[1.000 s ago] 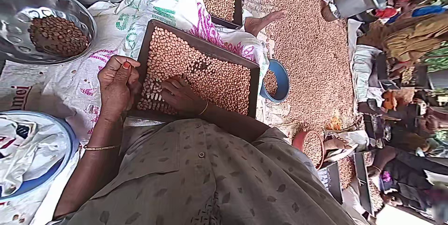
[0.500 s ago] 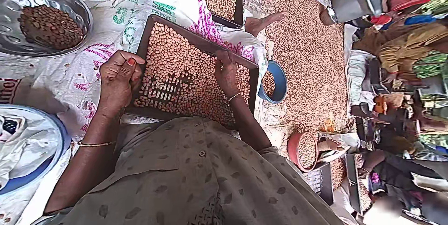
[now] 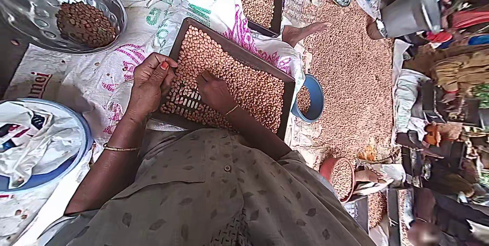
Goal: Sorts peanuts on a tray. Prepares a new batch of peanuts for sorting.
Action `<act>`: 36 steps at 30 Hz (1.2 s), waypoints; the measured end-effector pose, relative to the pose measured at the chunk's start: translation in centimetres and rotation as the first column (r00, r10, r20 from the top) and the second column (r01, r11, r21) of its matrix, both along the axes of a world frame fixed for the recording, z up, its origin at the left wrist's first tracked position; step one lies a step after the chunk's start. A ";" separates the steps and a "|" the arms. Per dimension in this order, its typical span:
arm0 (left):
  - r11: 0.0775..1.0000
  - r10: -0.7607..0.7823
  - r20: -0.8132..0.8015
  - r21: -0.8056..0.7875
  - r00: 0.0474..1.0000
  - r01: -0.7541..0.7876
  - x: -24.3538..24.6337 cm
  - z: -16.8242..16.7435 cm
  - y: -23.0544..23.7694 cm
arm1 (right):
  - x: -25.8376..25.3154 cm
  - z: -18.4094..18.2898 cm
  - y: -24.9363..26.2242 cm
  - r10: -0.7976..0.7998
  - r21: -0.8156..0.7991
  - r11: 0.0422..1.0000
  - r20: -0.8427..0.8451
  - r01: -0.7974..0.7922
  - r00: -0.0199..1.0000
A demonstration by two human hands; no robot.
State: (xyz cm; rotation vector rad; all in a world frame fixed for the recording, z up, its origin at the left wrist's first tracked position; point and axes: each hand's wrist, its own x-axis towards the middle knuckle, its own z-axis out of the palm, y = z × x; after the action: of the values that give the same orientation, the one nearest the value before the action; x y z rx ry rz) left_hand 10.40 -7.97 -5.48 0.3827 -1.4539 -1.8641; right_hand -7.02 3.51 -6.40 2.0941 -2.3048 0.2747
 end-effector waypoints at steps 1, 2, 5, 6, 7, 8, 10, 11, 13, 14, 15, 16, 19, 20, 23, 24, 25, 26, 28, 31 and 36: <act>1.000 0.007 0.018 -0.002 1.000 -0.007 0.1 0.1 0.3 | 0.0 0.0 -0.1 -0.023 -0.006 1.000 0.036 0.023 0.999; 1.000 0.011 0.035 -0.005 0.999 -0.011 0.3 0.1 0.5 | -0.2 0.1 -0.2 -0.037 -0.040 0.998 0.108 0.041 0.993; 0.996 0.024 0.055 -0.089 0.998 -0.019 -0.1 -0.3 0.0 | -0.3 2.3 -0.8 0.039 -0.243 0.965 0.506 0.100 0.862; 0.992 0.028 0.060 -0.121 0.998 -0.021 -0.2 -0.3 0.0 | 0.1 3.6 -1.0 0.115 -0.289 0.952 0.647 0.103 0.754; 0.989 0.028 0.070 -0.148 0.997 -0.018 -0.3 -0.4 0.1 | 0.7 4.7 -1.1 0.189 -0.315 0.944 0.756 0.096 0.627; 0.986 0.025 0.075 -0.164 0.997 -0.013 -0.3 -0.4 0.0 | 1.3 5.6 -1.2 0.238 -0.323 0.943 0.823 0.079 0.515; 0.991 0.020 0.069 -0.135 0.997 -0.011 -0.3 -0.2 0.0 | 1.4 5.5 -1.6 0.264 -0.344 0.935 0.840 0.088 0.474; 0.996 0.020 0.061 -0.093 0.998 -0.014 -0.2 0.0 0.0 | 0.9 4.7 -1.8 0.228 -0.341 0.934 0.801 0.109 0.554; 0.999 0.035 0.031 0.009 0.999 -0.035 0.0 0.4 0.1 | 0.0 2.7 -1.8 0.091 -0.240 0.967 0.652 0.090 0.753; 0.996 0.049 0.018 0.070 0.999 -0.050 0.2 0.5 0.1 | -0.2 1.7 -1.6 0.049 -0.154 0.987 0.547 0.043 0.836; 0.988 0.068 0.003 0.137 0.998 -0.068 0.3 0.6 0.1 | -0.1 0.8 -1.3 0.036 -0.085 0.996 0.437 0.001 0.899; 0.976 0.084 -0.011 0.201 0.996 -0.080 0.3 0.7 0.0 | 0.1 -0.2 -1.1 0.055 -0.070 0.997 0.338 -0.034 0.939; 0.940 0.120 -0.053 0.328 0.991 -0.096 0.5 0.7 -0.3 | 1.0 -0.2 -0.9 0.108 -0.025 0.994 0.149 -0.106 0.983; 0.937 0.121 -0.063 0.336 0.991 -0.093 0.6 0.6 -0.3 | 1.4 -0.1 -0.9 0.108 -0.008 0.994 0.107 -0.108 0.988; 0.938 0.137 -0.088 0.332 0.987 -0.100 0.6 0.5 -0.3 | 2.0 0.4 -1.2 0.071 0.039 0.997 0.059 -0.073 0.996; 0.937 0.147 -0.085 0.331 0.986 -0.111 0.6 0.5 -0.2 | 2.2 0.6 -1.2 0.048 0.077 0.996 0.062 -0.053 0.997; 0.935 0.160 -0.077 0.330 0.984 -0.126 0.6 0.5 -0.2 | 2.3 1.0 -1.3 0.026 0.118 0.992 0.073 -0.034 0.997; 0.933 0.178 -0.070 0.331 0.982 -0.145 0.5 0.5 -0.2 | 2.4 1.4 -1.4 0.011 0.155 0.988 0.089 -0.025 0.996; 0.918 0.233 -0.050 0.340 0.971 -0.203 0.3 0.5 -0.2 | 2.0 1.1 -1.4 0.027 0.144 0.989 0.119 -0.045 0.993; 0.892 0.298 -0.022 0.362 0.954 -0.271 0.2 0.3 -0.3 | 1.3 0.5 -1.1 0.094 0.078 0.991 0.162 -0.107 0.982; 0.887 0.310 0.009 0.358 0.951 -0.292 0.1 0.2 -0.3 | 1.2 0.4 -1.0 0.107 0.102 0.987 0.141 -0.122 0.984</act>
State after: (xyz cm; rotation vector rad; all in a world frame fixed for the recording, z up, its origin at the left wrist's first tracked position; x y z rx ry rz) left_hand 10.48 -8.31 -5.25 0.6920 -0.9532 -1.8583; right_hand -5.77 2.56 -6.00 2.3362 -2.3258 0.3069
